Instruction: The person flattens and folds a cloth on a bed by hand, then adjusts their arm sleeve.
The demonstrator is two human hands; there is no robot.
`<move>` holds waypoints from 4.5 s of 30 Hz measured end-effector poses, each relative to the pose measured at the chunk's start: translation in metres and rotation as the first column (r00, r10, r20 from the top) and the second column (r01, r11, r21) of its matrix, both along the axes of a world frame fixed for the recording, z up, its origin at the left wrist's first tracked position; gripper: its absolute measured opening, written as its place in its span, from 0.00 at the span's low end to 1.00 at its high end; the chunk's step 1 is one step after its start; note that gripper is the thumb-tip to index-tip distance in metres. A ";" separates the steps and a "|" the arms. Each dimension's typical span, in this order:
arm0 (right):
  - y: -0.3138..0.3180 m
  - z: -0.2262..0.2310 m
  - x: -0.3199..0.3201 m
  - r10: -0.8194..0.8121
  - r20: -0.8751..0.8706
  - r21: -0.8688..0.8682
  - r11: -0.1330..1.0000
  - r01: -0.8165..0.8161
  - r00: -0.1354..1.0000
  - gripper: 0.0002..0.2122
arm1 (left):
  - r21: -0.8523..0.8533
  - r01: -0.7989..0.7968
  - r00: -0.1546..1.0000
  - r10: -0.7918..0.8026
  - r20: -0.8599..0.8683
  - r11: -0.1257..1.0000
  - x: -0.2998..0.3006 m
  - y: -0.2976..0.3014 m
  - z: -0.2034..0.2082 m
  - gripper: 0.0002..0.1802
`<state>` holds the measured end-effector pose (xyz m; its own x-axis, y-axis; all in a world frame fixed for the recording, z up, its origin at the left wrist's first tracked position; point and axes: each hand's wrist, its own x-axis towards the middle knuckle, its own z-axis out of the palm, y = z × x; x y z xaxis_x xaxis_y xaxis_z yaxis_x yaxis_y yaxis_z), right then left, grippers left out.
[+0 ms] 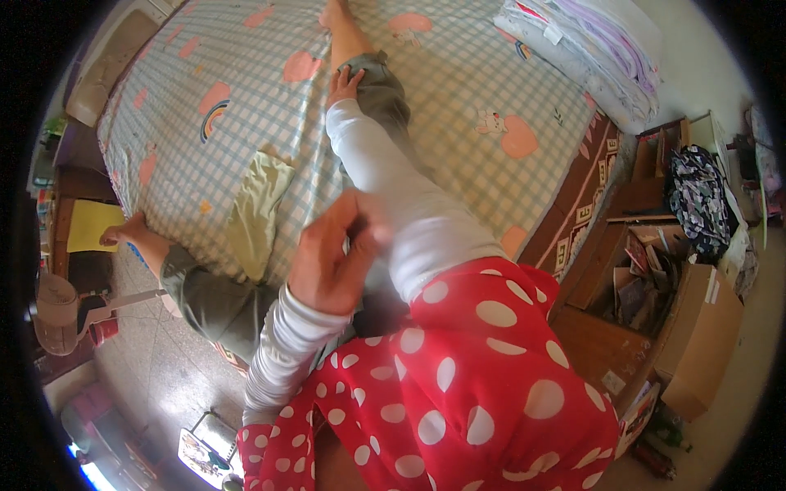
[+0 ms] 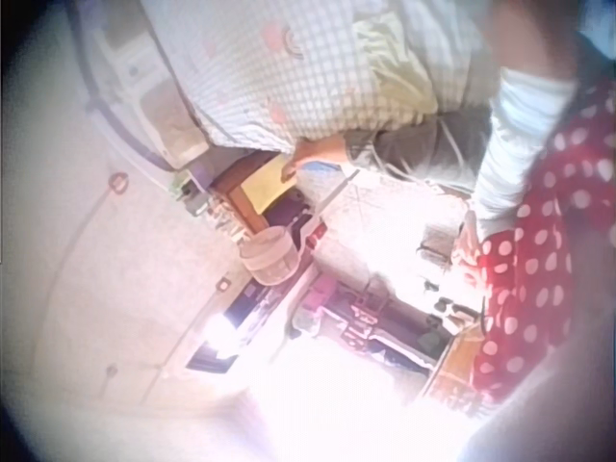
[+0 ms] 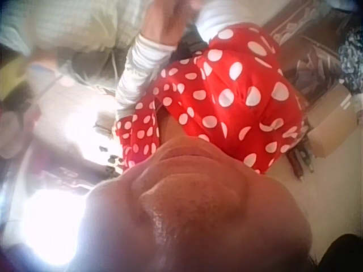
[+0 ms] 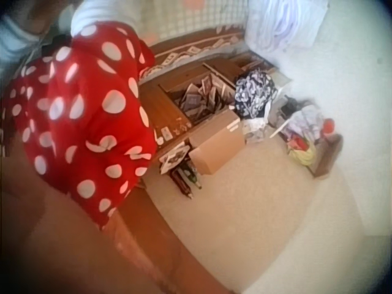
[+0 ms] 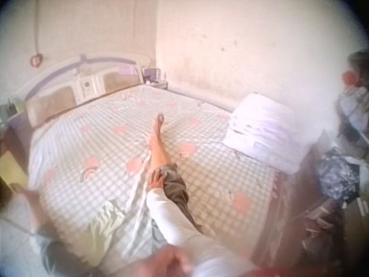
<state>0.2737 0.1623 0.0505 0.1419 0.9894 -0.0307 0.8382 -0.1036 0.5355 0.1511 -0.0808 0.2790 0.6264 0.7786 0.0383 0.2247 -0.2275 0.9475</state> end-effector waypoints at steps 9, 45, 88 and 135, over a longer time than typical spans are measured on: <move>-0.001 0.006 -0.007 0.016 0.005 0.007 1.000 -0.016 1.000 0.21 | -0.027 0.109 0.967 -0.099 0.236 0.994 -0.004 -0.003 0.010 0.09; 0.047 0.086 0.054 0.030 -0.941 0.144 0.938 0.315 0.338 0.16 | -0.196 0.631 0.671 -0.402 0.623 0.751 -0.013 -0.059 -0.045 0.14; 0.064 0.072 0.000 0.012 -0.944 0.104 0.960 -0.261 -0.330 0.13 | 0.193 -0.015 0.967 -0.035 0.252 0.981 -0.059 0.003 -0.067 0.14; 0.225 -0.031 -0.262 0.586 -0.568 0.332 0.806 -0.490 0.578 0.26 | 0.642 -0.520 0.135 0.796 -0.590 0.563 -0.260 0.406 -0.244 0.29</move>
<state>0.0113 0.3870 0.0198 -0.4231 0.8777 0.2250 0.8847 0.4538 -0.1067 -0.1089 0.3249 0.0346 -0.2882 0.9459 0.1491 0.9476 0.2593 0.1864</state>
